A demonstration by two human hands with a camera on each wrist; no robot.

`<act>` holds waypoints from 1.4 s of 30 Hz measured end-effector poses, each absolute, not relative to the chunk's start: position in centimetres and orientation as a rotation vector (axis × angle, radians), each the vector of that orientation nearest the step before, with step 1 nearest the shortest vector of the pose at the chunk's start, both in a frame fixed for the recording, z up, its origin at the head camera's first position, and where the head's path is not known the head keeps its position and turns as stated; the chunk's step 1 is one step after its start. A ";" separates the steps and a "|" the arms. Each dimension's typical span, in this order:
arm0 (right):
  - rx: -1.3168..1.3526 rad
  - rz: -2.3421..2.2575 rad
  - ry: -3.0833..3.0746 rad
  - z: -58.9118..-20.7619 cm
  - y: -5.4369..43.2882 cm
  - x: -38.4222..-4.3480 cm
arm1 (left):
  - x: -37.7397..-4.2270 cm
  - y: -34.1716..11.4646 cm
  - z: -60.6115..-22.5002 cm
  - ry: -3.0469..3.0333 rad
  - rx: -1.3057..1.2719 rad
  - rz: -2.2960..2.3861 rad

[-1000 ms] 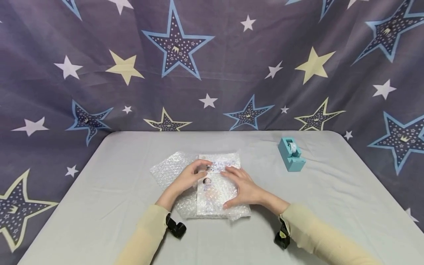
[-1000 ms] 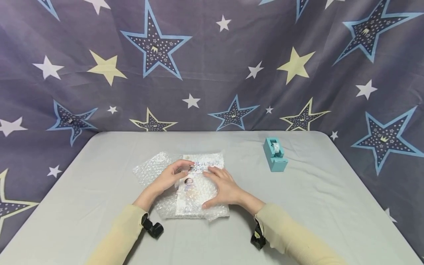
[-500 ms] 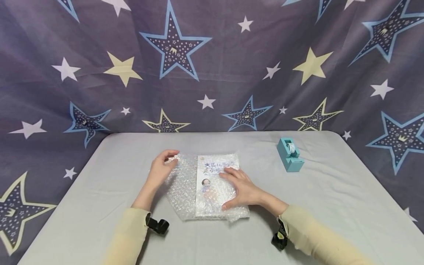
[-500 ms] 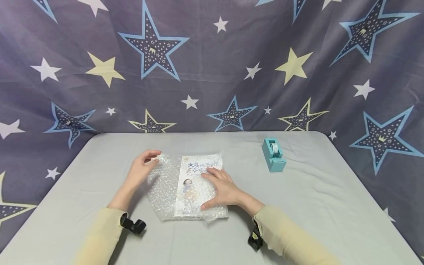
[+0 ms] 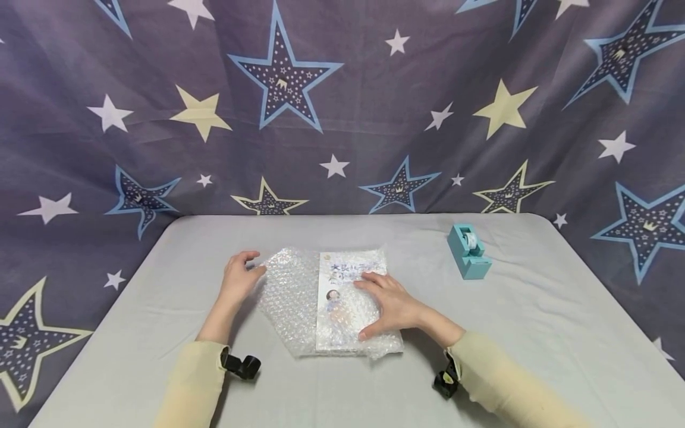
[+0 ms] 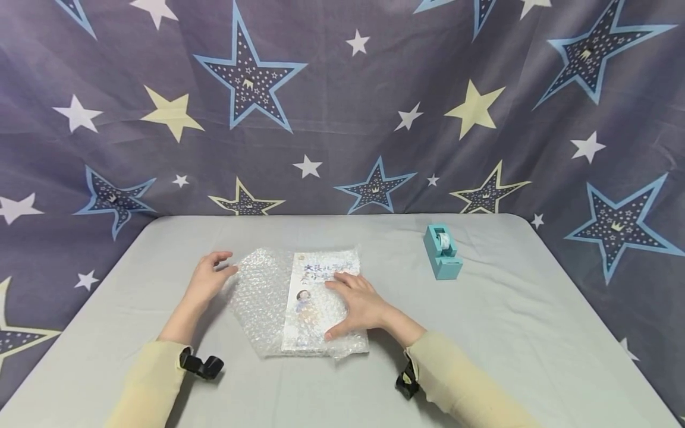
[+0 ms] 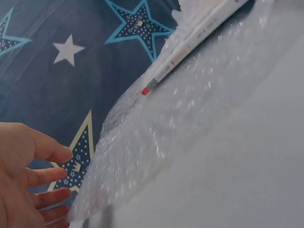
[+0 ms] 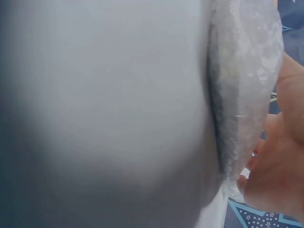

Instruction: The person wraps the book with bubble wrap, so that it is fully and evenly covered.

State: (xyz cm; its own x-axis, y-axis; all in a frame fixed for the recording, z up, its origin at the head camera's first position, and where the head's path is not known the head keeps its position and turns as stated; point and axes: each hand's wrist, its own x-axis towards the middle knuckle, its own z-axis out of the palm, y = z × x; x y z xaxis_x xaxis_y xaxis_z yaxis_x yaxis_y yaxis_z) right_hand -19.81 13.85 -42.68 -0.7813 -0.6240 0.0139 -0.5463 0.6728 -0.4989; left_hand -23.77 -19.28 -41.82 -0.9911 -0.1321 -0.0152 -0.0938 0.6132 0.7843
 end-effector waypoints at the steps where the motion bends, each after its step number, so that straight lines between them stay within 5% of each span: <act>1: -0.956 -0.733 2.722 -42.6 13.8 -19.8 | -23.7 -19.4 -41.9 -2.776 0.204 -1.360; 30: -0.935 -0.892 2.645 -42.6 14.4 -20.0 | -22.4 -20.7 -43.1 -2.288 0.333 -2.250; 42: -0.973 -0.902 2.649 -42.9 14.5 -20.3 | -22.3 -19.3 -43.9 -2.484 0.219 -2.087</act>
State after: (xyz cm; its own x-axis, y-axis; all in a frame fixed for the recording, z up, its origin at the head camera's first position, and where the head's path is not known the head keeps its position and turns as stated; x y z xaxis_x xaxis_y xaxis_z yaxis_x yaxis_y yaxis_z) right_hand -20.26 14.51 -42.89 -0.7703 -0.6365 0.0396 -0.5284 0.6022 -0.5985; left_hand -22.27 -19.34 -43.92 -0.9849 -0.0317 -0.1702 -0.1731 0.1697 0.9702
